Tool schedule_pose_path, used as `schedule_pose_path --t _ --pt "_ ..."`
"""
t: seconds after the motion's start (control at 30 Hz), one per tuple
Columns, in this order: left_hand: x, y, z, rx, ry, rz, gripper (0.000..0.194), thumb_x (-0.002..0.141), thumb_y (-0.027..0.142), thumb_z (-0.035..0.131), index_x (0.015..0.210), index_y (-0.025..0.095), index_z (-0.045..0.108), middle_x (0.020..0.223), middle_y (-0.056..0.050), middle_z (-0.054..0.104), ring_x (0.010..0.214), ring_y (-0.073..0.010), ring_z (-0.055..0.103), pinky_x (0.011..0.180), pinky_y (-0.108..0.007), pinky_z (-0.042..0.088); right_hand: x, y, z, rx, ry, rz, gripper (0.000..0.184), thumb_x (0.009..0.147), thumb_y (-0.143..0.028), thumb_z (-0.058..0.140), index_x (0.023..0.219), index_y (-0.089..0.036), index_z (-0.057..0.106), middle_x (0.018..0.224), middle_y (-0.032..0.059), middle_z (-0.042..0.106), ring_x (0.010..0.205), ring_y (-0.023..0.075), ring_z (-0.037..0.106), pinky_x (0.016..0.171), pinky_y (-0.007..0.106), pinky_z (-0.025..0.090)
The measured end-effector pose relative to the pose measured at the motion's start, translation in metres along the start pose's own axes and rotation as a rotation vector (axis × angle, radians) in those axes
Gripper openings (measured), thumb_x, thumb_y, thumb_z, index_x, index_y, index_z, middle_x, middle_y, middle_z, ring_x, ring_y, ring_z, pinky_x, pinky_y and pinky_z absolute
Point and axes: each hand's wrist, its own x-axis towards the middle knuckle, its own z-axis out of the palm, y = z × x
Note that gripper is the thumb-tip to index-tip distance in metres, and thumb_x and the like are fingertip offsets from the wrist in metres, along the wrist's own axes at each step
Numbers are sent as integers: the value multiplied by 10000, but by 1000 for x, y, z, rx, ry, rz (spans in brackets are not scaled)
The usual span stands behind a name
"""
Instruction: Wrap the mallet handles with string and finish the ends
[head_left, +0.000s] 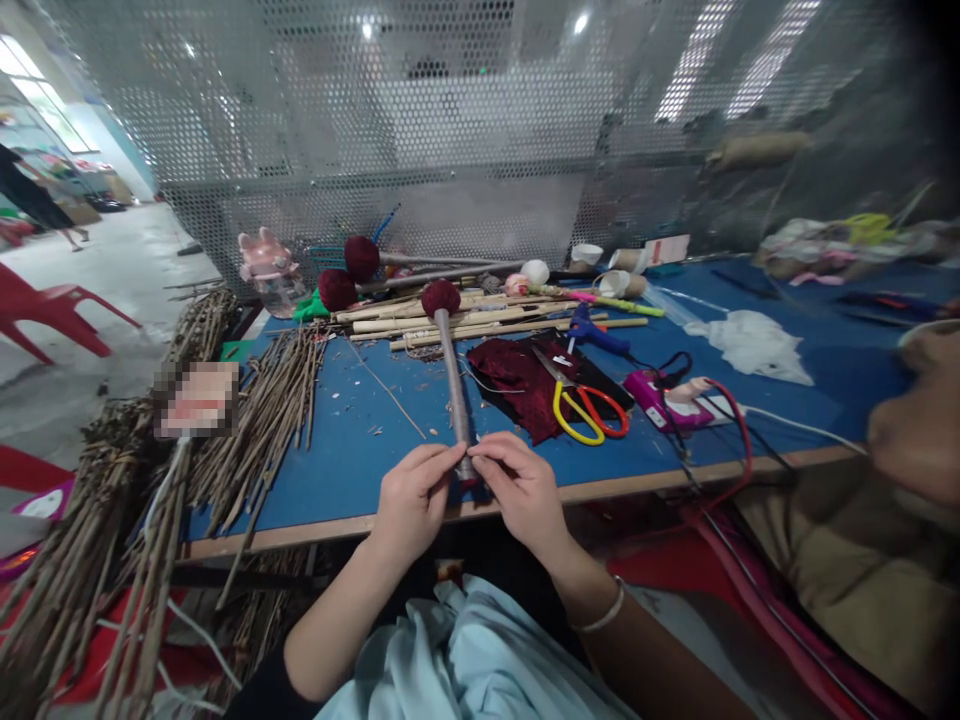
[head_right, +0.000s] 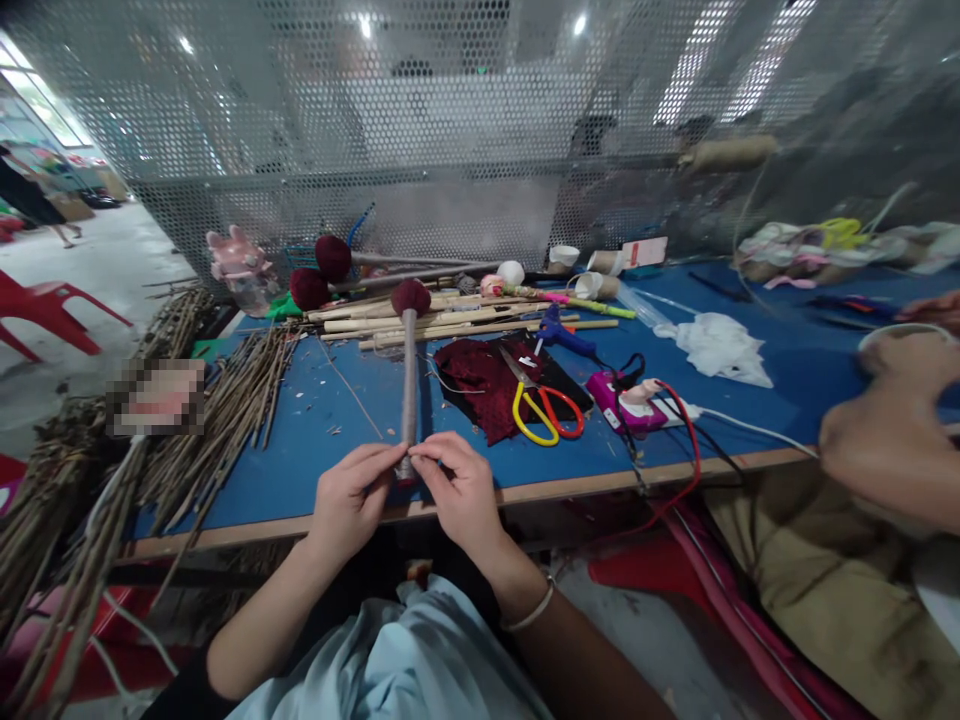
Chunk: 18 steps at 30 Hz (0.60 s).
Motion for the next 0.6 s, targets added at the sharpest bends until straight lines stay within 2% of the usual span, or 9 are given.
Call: schedule_pose_path --t 0.13,0.23,0.33,0.43,0.53,0.6 --pt "-5 6 -2 9 85 -15 265 832 91 490 1017 195 648 919 -61 687 844 -141 643 764 -256 518 -8 7 -3 -35 -41 10 129 801 -228 612 813 -242 739 800 54 672 777 181 613 738 316 484" --pt "-13 10 1 -27 110 -101 192 822 130 540 983 186 628 878 -51 682 814 -145 635 769 -267 507 -13 8 -6 -46 -32 7 110 776 -219 642 801 -253 743 795 51 677 780 187 617 731 321 491" --pt "-19 11 4 -105 81 -215 187 825 174 550 1004 174 603 856 -51 656 795 -147 619 766 -275 497 -14 6 -8 -56 -55 -8 109 765 -218 650 792 -258 747 783 47 673 759 181 616 706 316 497" --pt "-20 9 1 -232 -4 -267 198 834 180 531 1024 166 584 855 -55 628 786 -140 604 748 -263 490 -13 6 -10 -58 -110 -20 111 762 -212 651 795 -252 749 778 44 668 744 170 614 680 298 496" --pt "-19 9 -5 -251 -170 -190 181 833 166 525 1003 174 582 859 -56 621 813 -144 593 753 -262 480 -15 8 -11 -49 -124 30 100 762 -219 647 774 -237 745 755 46 668 727 171 618 669 297 498" --pt "-17 10 -8 -182 -249 -142 182 842 166 515 1011 181 580 891 -61 632 843 -150 591 768 -267 474 -18 10 -9 -17 -110 137 88 758 -246 650 747 -220 733 751 47 666 660 161 611 623 293 504"
